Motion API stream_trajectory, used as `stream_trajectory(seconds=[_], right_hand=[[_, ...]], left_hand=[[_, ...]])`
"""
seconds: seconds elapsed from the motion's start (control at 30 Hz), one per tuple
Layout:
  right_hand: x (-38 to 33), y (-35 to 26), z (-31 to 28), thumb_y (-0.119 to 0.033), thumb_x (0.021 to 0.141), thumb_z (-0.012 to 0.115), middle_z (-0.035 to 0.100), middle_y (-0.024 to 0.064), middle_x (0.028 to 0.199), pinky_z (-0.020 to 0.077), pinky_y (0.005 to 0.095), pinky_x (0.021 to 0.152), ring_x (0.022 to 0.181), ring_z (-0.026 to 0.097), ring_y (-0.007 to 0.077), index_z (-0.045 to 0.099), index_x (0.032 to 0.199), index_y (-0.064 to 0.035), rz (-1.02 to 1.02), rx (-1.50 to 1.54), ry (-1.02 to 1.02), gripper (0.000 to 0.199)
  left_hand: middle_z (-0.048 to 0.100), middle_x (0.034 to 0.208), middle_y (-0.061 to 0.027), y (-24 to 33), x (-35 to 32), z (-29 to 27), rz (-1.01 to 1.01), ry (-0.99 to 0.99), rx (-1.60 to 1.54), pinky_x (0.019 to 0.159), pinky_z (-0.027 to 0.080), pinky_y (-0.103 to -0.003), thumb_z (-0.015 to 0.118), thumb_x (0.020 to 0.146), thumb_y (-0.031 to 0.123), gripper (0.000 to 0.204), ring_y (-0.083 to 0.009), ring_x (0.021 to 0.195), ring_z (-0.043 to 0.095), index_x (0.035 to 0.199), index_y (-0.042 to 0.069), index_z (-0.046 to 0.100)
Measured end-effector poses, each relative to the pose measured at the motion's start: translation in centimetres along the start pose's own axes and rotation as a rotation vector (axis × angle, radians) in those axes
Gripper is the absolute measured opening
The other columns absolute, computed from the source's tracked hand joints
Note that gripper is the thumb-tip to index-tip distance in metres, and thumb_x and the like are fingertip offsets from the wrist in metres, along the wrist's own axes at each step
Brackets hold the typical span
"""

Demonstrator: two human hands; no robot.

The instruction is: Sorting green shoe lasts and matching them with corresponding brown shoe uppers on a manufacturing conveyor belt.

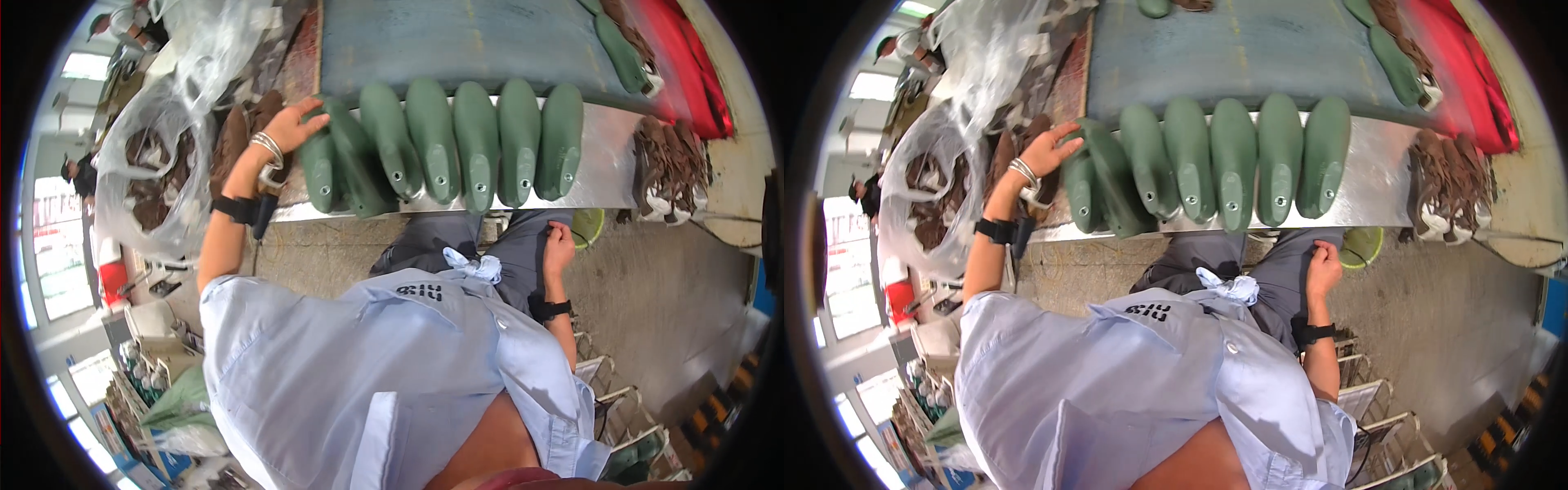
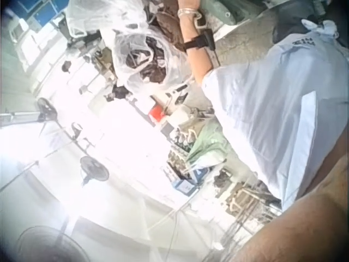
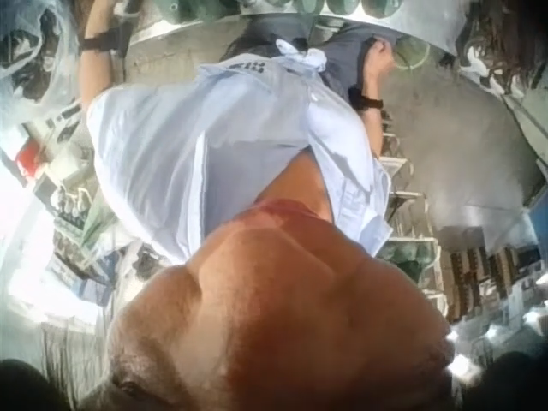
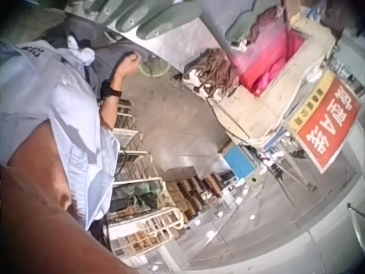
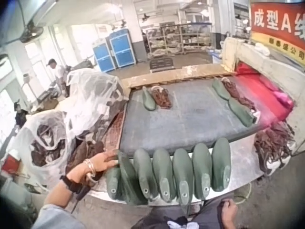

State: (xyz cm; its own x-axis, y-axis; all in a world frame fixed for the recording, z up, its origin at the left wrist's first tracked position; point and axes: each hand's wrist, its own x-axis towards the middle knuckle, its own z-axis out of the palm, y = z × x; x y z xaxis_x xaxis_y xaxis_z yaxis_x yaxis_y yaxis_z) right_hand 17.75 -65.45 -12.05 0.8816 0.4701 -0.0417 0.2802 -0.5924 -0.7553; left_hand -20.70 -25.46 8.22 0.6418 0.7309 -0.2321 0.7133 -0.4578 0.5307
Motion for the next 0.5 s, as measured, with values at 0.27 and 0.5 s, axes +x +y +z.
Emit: stream_trajectory(seconds=[0.27,0.5], right_hand=[[0.3,1.2,0.3,-0.013,0.087,0.049,0.067,0.0058,0.072,0.0475,0.0327,0.062,0.066,0.063,0.0178,0.07,0.09,-0.0079,-0.087,0.067,-0.023,0.022],[-0.1,-0.9,0.2,-0.016,0.087,0.05,0.067,0.0076,0.071,0.0482,0.0351,0.063,0.066,0.064,0.0225,0.069,0.089,-0.0096,-0.04,-0.056,0.023,0.02]], left_hand=[[0.041,0.136,-0.0331,-7.1,-10.1,10.3,-0.32,0.304,-0.201,0.105,0.035,-0.039,0.072,0.076,0.051,0.099,-0.0395,0.128,0.042,0.138,-0.013,0.028],[0.034,0.137,-0.0327,-3.7,-9.4,16.6,-0.238,0.645,0.001,0.106,0.033,-0.043,0.07,0.077,0.03,0.087,-0.0456,0.126,0.037,0.141,-0.005,0.025]])
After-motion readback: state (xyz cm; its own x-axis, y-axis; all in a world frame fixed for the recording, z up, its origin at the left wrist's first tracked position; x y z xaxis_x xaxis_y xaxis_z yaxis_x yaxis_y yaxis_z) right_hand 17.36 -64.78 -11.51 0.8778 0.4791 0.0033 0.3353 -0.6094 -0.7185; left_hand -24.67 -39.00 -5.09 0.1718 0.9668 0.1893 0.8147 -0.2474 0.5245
